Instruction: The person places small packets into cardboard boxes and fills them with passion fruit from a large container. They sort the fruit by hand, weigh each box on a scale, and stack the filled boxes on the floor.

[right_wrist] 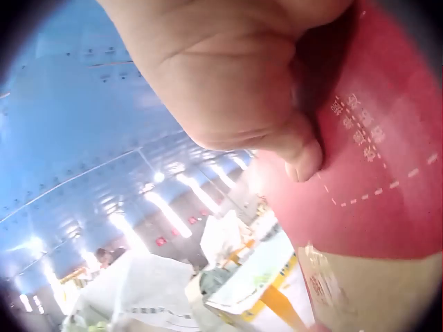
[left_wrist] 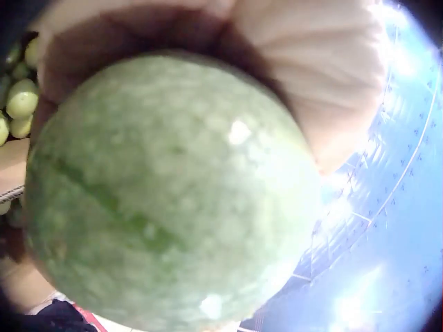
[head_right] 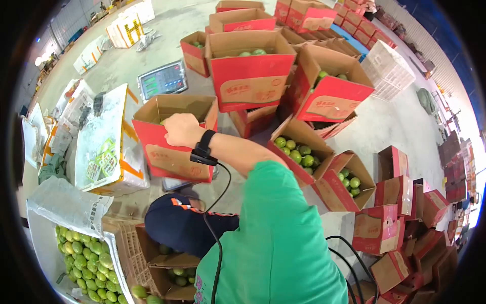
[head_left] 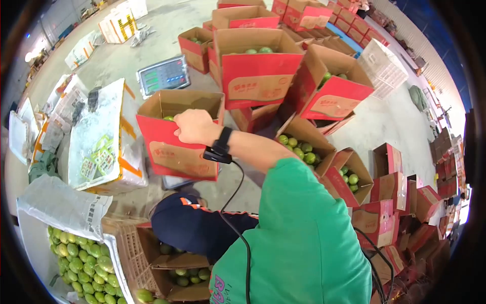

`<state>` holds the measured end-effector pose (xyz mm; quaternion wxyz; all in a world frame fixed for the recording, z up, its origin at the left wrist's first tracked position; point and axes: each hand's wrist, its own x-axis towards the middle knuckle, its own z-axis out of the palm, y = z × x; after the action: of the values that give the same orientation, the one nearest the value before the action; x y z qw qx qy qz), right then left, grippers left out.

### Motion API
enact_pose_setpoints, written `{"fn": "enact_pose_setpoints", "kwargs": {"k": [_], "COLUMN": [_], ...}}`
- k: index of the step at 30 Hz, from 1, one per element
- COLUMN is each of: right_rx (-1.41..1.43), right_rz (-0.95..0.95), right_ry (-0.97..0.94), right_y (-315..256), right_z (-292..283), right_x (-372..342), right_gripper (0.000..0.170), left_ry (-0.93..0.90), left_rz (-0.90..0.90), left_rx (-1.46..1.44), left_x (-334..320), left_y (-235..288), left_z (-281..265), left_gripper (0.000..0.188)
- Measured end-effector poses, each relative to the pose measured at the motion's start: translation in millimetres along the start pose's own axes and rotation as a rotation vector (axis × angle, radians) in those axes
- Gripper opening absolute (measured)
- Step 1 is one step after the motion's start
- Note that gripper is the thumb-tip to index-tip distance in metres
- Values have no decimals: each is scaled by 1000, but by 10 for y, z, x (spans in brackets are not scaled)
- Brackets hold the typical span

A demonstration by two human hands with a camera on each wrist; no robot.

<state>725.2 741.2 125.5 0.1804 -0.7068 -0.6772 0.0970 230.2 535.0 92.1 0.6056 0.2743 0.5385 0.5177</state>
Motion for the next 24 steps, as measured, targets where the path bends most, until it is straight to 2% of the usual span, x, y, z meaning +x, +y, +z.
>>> {"fn": "enact_pose_setpoints", "kwargs": {"k": [4, 5, 6, 7, 8, 9, 10, 12, 14, 15, 16, 17, 19, 20, 21, 23, 24], "right_rx": [-71, -3, 168, 341, 181, 167, 235, 121, 95, -35, -165, -162, -774, -876, -866, -944, -898], "right_rz": [-6, -61, 120, 352, 277, 269, 419, 519, 526, 633, 738, 729, 967, 986, 1058, 1056, 1116], "right_ry": [158, 282, 216, 269, 400, 482, 471, 460, 491, 506, 515, 510, 420, 399, 442, 415, 395], "right_y": [255, 452, 436, 445, 522, 539, 638, 693, 908, 1081, 1272, 1463, 1960, 2334, 2422, 3020, 3186], "right_z": [-1322, -1596, -2019, -2336, -2605, -2873, -3165, -3697, -3998, -4160, -4274, -4315, -4302, -4224, -3981, -3554, -3285], "right_x": [-895, -1179, -1556, -1944, -2279, -2643, -2964, -3609, -4114, -4326, -4512, -4638, -4791, -4915, -4926, -5106, -5172], "right_gripper": [32, 35, 37, 36, 38, 36, 33, 24, 21, 24, 26, 26, 33, 39, 40, 47, 49], "left_ry": [-34, -64, -99, -129, -167, -71, -132, -140, -202, -113, -110, -154, -174, -172, -193, -241, -247], "left_rz": [38, 49, 66, 83, 102, 144, 126, 144, 113, 128, 128, 159, 171, 165, 185, 194, 188], "left_rx": [76, 95, 114, 130, 150, 164, 153, 88, 161, 147, 146, 195, 256, 256, 253, 229, 212], "left_x": [278, 394, 550, 685, 840, 860, 1055, 1108, 1137, 742, 710, 703, 685, 651, 571, 456, 401], "left_y": [206, 266, 354, 435, 535, 643, 739, 816, 879, 899, 881, 866, 829, 797, 760, 686, 630], "left_z": [-57, -66, -91, -102, -92, 134, 46, 181, 112, 532, 534, 503, 429, 410, 433, 453, 380], "left_gripper": [52, 52, 52, 52, 52, 48, 47, 45, 45, 45, 45, 45, 44, 42, 41, 39, 38]}}
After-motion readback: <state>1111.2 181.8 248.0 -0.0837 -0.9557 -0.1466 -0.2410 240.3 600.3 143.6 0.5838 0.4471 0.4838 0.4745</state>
